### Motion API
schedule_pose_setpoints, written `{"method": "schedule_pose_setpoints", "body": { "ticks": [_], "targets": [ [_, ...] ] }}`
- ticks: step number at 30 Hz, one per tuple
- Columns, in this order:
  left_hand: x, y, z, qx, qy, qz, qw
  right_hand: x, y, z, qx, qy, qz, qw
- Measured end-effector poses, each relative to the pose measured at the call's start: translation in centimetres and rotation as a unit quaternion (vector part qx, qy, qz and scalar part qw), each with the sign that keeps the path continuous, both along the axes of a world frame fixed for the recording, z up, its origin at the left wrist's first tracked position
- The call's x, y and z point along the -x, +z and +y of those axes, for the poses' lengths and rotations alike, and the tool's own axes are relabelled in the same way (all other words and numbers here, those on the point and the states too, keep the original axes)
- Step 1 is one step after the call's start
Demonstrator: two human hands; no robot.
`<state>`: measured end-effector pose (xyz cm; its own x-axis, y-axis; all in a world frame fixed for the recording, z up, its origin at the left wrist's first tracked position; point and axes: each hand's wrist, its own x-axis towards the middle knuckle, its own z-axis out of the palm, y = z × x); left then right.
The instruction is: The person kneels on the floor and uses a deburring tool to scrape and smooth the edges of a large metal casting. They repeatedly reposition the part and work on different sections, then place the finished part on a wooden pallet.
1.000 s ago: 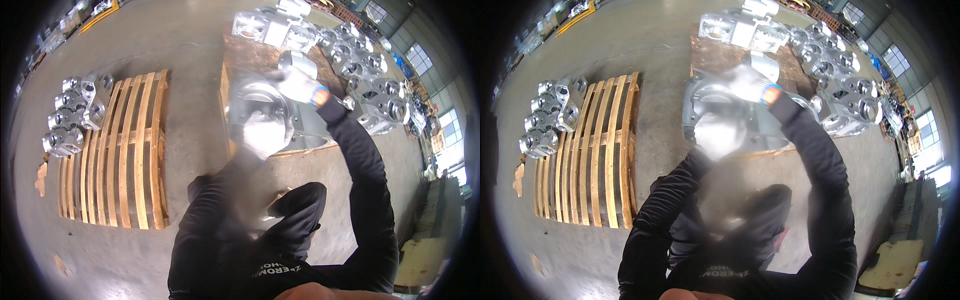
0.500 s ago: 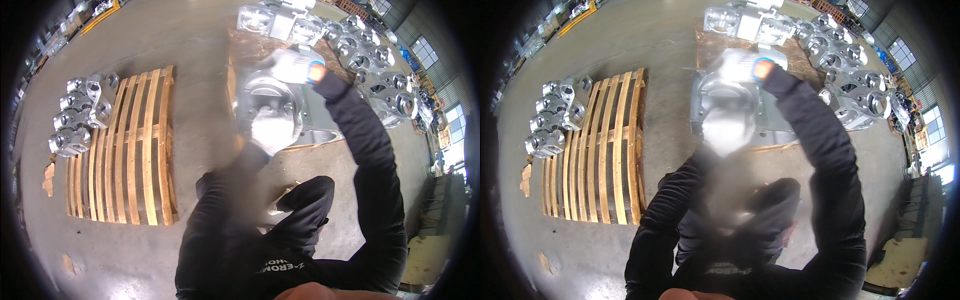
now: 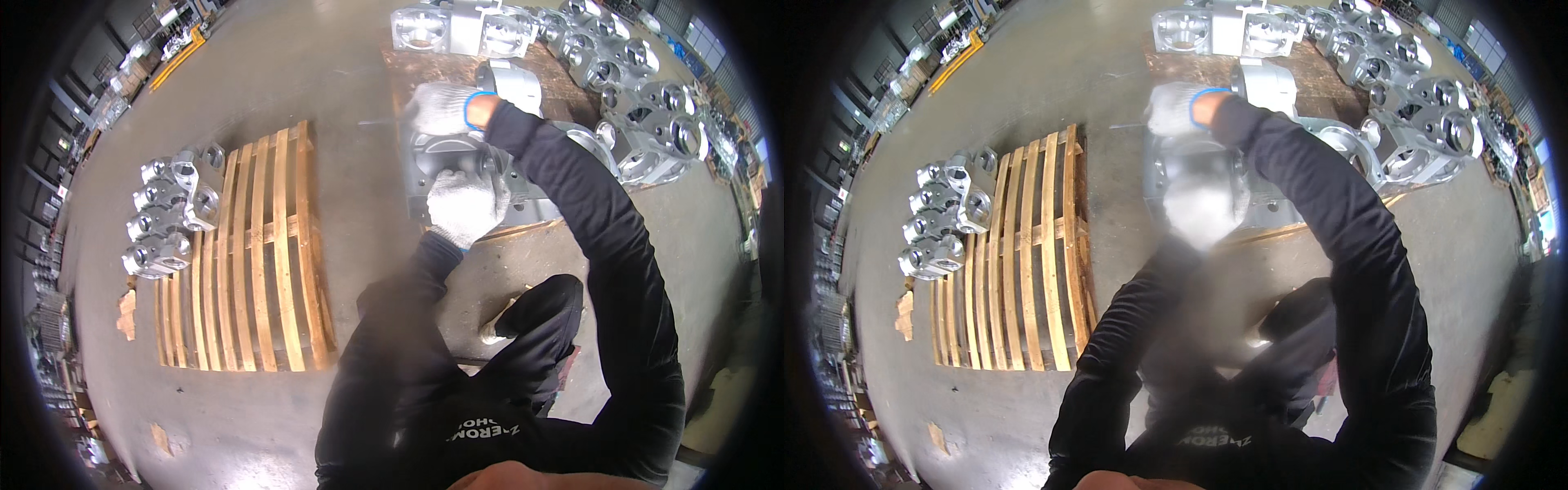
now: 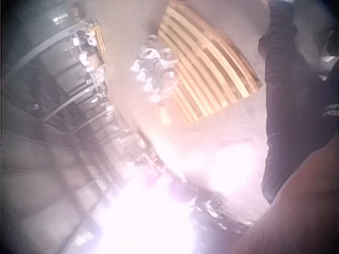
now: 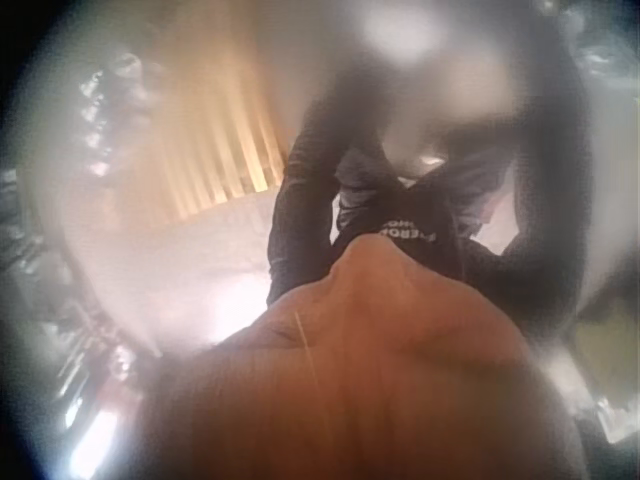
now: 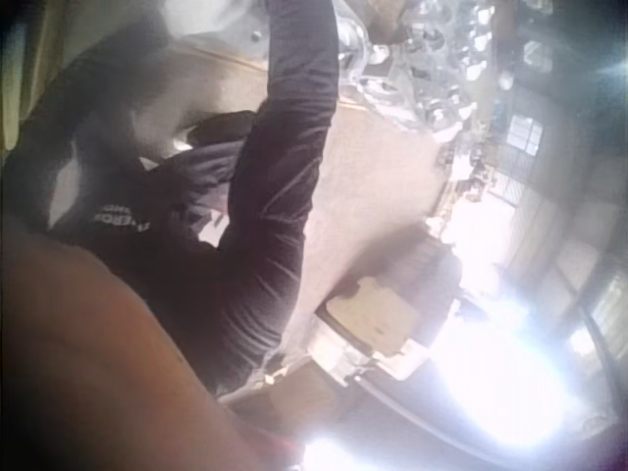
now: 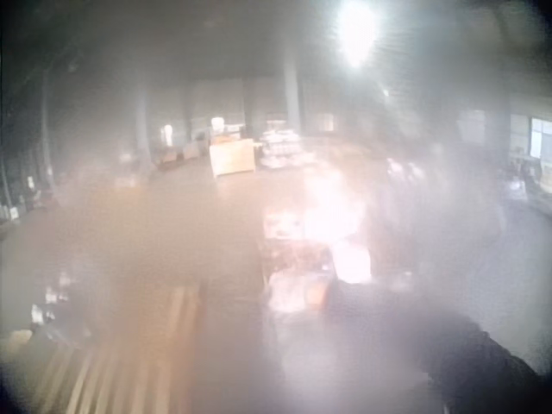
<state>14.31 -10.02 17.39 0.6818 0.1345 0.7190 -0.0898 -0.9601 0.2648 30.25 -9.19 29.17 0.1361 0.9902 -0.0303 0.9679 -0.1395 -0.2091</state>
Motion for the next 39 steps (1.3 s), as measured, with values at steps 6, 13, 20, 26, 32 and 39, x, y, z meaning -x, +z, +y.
{"method": "schedule_pose_setpoints", "body": {
  "ticks": [6, 13, 20, 26, 32, 39],
  "targets": [
    [0.1, -0.1, 0.3, -0.025, 0.005, -0.009, 1.000, 1.9, -0.5, -1.6, 0.018, -0.102, -0.013, 0.995],
    [0.3, 0.2, 0.1, -0.059, 0.012, -0.058, 0.997, 6.9, 2.4, -2.2, 0.074, -0.105, -0.121, 0.984],
    [-0.7, -2.8, -0.3, 0.065, -0.021, -0.131, 0.989, 10.2, 2.1, -7.2, 0.034, -0.015, -0.078, 0.996],
    [-0.5, -5.2, -0.1, -0.040, 0.018, -0.029, 0.999, 11.3, 2.4, -7.6, 0.089, -0.024, -0.079, 0.993],
    [-0.6, -4.2, -0.1, 0.093, -0.058, -0.031, 0.993, 13.1, 2.6, -9.6, -0.013, 0.004, -0.118, 0.993],
    [0.5, -3.6, 0.1, 0.089, -0.068, -0.030, 0.993, 14.0, 0.9, -10.0, -0.023, -0.046, -0.138, 0.989]
  ]
}}
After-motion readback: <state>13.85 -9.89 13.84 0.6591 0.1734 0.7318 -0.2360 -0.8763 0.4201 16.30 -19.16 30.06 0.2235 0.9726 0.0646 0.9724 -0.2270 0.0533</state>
